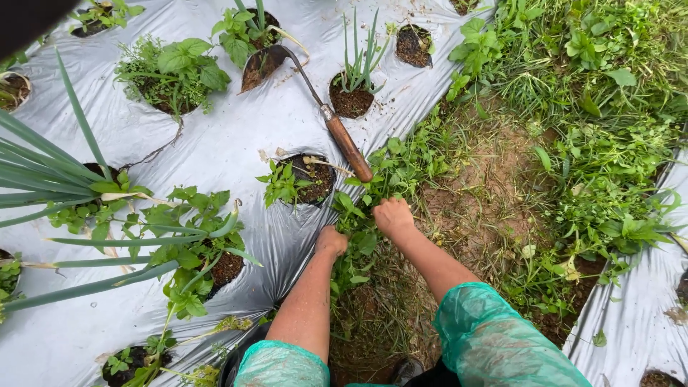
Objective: The person weeds a garden bed covered with white plastic sheeting. They pull weeds by hand from around the base of plants and use a small hand hoe to scrape and remove weeds from the soil path between the rows.
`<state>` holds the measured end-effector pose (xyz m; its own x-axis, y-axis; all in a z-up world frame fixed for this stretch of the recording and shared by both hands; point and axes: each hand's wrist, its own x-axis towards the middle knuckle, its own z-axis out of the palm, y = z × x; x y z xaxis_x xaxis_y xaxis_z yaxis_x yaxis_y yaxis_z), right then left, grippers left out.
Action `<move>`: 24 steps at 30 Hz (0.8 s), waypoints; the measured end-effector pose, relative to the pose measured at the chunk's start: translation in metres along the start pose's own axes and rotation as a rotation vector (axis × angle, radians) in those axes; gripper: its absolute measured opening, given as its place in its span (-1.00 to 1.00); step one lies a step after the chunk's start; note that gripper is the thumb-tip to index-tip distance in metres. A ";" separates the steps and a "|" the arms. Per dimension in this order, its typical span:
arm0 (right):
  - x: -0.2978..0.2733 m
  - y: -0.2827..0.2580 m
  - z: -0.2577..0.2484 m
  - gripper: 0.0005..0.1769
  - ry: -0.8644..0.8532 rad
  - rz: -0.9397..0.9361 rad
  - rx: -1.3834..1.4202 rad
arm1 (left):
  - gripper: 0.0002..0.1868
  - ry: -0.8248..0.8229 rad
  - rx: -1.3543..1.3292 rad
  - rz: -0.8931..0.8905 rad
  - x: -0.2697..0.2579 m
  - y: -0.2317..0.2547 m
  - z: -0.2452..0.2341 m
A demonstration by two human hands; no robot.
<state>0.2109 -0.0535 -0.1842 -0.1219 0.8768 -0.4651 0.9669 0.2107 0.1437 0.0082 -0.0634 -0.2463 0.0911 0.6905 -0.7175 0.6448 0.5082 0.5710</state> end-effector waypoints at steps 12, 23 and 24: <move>-0.023 0.028 -0.088 -0.74 -0.133 0.098 0.144 | -0.62 -0.055 0.170 -0.237 -0.071 0.061 -0.038; -0.045 0.054 -0.178 -0.53 -0.166 0.118 0.590 | -0.32 -0.195 0.108 0.182 -0.036 0.056 -0.061; -0.044 0.057 -0.177 -0.52 -0.141 0.093 0.612 | -0.37 -0.155 0.124 0.210 -0.045 0.065 -0.063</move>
<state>0.2316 -0.0037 -0.0007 -0.0408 0.8053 -0.5914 0.9301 -0.1857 -0.3171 -0.0018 -0.0290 -0.1517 0.3415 0.6821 -0.6467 0.6864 0.2891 0.6673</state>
